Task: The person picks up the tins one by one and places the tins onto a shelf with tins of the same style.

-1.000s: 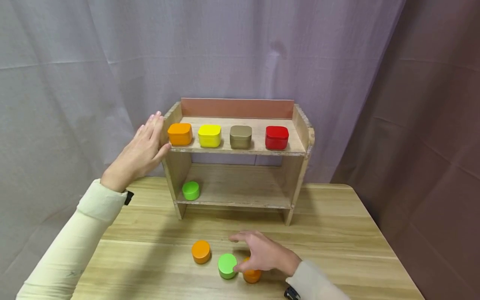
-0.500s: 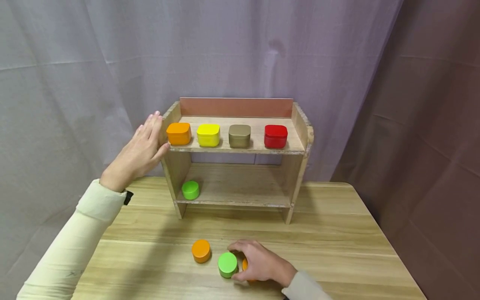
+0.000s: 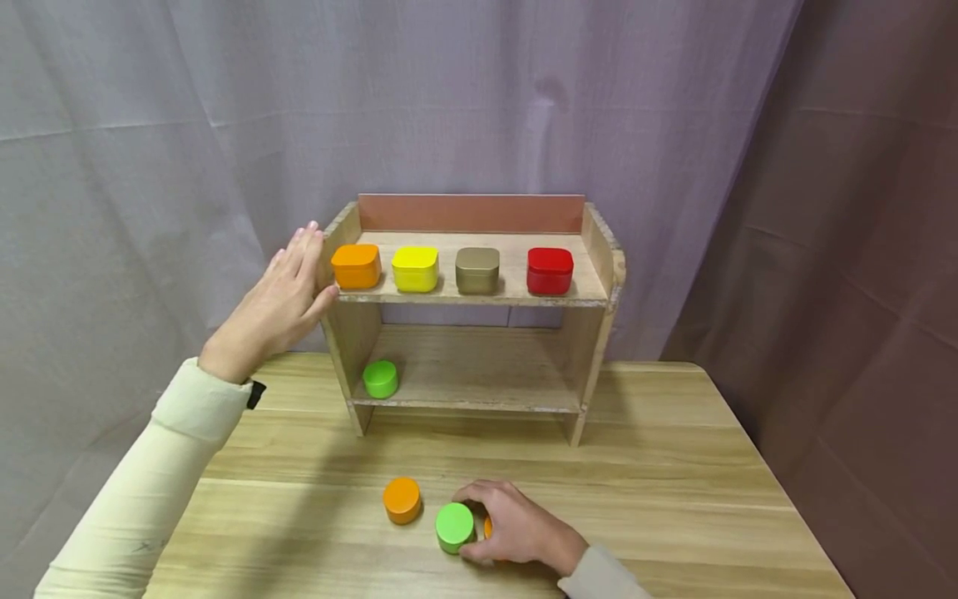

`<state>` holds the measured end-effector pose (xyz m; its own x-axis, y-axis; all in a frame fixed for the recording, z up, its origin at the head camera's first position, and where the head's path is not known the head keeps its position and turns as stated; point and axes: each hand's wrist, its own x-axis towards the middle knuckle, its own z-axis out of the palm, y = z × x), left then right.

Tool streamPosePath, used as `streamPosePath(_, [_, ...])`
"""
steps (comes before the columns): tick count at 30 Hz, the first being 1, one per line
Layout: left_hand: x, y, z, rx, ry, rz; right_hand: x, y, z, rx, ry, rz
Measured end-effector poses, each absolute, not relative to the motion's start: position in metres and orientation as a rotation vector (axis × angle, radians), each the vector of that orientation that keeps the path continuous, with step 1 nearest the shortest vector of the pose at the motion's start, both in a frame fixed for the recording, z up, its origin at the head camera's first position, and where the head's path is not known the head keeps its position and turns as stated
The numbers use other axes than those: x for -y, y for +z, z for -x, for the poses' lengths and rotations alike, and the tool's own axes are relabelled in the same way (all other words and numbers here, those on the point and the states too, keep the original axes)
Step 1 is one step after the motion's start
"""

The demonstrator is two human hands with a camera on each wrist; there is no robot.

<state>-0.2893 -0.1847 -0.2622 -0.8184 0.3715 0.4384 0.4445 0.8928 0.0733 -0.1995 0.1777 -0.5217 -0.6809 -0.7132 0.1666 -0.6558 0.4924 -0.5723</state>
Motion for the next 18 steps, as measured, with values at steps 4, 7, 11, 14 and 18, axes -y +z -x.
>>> streamPosePath(4, [0.184, -0.263, 0.290, 2.636, -0.240, 0.598, -0.177, -0.523, 0.200, -2.622, -0.977, 1.199])
streamPosePath(7, [0.184, -0.263, 0.290, 2.641, -0.240, 0.599, -0.177, -0.522, 0.200, -2.619, -0.985, 1.205])
streamPosePath(11, [0.184, -0.263, 0.290, 2.646, -0.240, 0.595, -0.178, -0.518, 0.201, -2.611, -0.971, 1.200])
streamPosePath(14, [0.184, -0.262, 0.289, 2.643, -0.238, 0.595, -0.178, -0.512, 0.203, -2.582, -0.981, 1.172])
streamPosePath(18, [0.184, -0.262, 0.289, 2.640, -0.240, 0.598, -0.178, -0.502, 0.208, -2.551, -1.020, 1.183])
